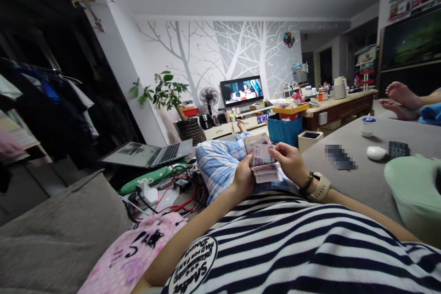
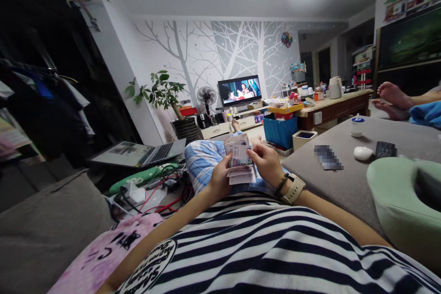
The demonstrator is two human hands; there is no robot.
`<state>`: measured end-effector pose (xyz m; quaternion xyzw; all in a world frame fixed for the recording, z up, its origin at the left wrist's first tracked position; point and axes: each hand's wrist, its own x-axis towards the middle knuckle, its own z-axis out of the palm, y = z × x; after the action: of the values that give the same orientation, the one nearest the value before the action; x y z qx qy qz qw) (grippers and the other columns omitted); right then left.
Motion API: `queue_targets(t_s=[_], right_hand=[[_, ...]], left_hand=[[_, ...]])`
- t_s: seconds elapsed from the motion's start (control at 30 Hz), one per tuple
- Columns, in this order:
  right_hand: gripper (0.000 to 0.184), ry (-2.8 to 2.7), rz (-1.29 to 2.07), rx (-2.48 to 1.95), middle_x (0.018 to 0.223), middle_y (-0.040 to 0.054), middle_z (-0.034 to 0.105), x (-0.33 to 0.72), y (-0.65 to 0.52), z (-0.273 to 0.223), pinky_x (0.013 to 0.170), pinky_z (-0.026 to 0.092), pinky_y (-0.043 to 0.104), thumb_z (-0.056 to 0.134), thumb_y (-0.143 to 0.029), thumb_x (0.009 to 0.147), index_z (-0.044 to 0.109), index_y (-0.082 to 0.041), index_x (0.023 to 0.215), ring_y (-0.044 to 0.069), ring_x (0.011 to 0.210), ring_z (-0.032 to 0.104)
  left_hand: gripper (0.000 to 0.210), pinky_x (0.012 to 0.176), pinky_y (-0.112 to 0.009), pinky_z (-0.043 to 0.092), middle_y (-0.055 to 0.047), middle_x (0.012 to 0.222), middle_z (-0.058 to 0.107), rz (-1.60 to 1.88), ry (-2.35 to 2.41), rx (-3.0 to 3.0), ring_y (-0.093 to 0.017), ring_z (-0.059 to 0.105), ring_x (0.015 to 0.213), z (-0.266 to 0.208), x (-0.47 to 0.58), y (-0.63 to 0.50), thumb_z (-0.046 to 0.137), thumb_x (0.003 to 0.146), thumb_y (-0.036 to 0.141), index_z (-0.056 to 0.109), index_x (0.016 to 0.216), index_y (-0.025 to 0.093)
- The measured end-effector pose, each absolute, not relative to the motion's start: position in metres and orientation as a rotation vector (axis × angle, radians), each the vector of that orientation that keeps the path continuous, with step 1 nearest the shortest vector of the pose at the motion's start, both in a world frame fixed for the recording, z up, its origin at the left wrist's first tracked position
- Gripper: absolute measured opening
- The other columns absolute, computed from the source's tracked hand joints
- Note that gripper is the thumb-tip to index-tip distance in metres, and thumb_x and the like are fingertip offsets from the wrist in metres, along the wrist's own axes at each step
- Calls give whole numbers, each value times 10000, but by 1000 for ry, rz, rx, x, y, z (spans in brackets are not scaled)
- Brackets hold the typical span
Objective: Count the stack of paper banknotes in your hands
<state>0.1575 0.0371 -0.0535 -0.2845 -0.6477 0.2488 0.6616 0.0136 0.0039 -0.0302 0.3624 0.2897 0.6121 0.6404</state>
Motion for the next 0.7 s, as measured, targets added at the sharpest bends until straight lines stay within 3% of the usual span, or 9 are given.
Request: queue_targets(t_s=[0.4,0.7], right_hand=[[432,-1461,622,-591,593,-24,469,158,28,-48,565,337,292,684,-579,829,532,-221,638,140,582,394],[413,-1459,664,-549,596,-23,488,157,23,-45,550,340,290,685,-580,836,578,-216,670,139,575,414]], left_hand=[[318,887,-385,601,-123,943,794,1441,668,806,-273,765,935,-28,18,1,468,946,214,731,1084,101],[318,868,-396,596,-112,950,798,1378,629,853,-280,764,885,-34,16,7,579,872,272,726,1109,117]])
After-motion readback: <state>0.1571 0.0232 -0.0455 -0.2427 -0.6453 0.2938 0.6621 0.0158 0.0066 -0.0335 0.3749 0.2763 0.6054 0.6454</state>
